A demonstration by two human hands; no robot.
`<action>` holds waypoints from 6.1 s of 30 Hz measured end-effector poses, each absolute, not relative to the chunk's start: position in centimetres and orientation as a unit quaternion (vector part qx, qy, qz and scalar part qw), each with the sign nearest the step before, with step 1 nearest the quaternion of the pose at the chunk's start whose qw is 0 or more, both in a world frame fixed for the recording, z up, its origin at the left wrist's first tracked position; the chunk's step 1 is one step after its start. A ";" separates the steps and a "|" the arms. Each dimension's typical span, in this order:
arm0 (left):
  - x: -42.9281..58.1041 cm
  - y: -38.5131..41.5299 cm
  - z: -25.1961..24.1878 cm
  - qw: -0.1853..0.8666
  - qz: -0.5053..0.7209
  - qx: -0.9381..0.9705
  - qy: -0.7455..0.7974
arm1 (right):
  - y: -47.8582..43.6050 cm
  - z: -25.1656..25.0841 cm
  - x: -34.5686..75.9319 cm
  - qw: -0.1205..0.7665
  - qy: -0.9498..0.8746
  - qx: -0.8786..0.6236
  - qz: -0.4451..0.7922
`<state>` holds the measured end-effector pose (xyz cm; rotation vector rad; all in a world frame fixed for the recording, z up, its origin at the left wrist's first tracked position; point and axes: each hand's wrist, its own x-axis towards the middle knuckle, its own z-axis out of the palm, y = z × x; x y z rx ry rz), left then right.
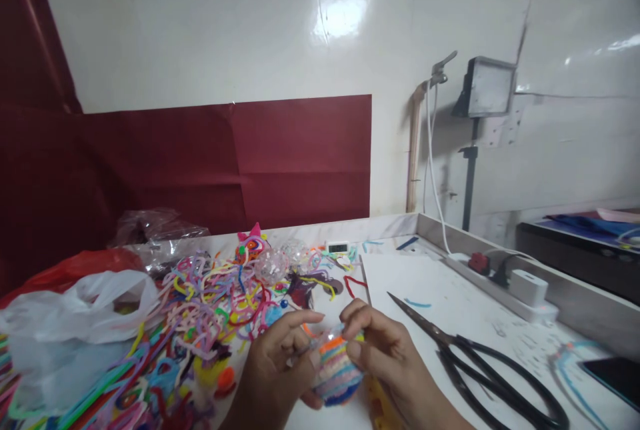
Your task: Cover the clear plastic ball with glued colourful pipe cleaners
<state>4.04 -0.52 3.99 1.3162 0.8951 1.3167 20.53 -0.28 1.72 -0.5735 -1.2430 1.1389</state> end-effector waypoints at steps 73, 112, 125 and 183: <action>3.8 -0.2 2.9 0.312 0.507 0.687 0.417 | -1.5 5.0 23.0 0.339 -0.861 -0.304 -0.223; 3.8 0.0 2.5 0.356 0.510 0.662 0.418 | -0.5 4.1 22.8 0.487 -0.788 -0.367 -0.085; 4.2 -0.3 2.9 0.358 0.507 0.661 0.421 | -1.3 4.6 22.3 0.420 -0.826 -0.308 -0.215; 4.0 0.5 4.2 0.484 0.574 0.515 0.413 | -1.3 2.5 20.9 0.372 -0.855 -0.324 -0.160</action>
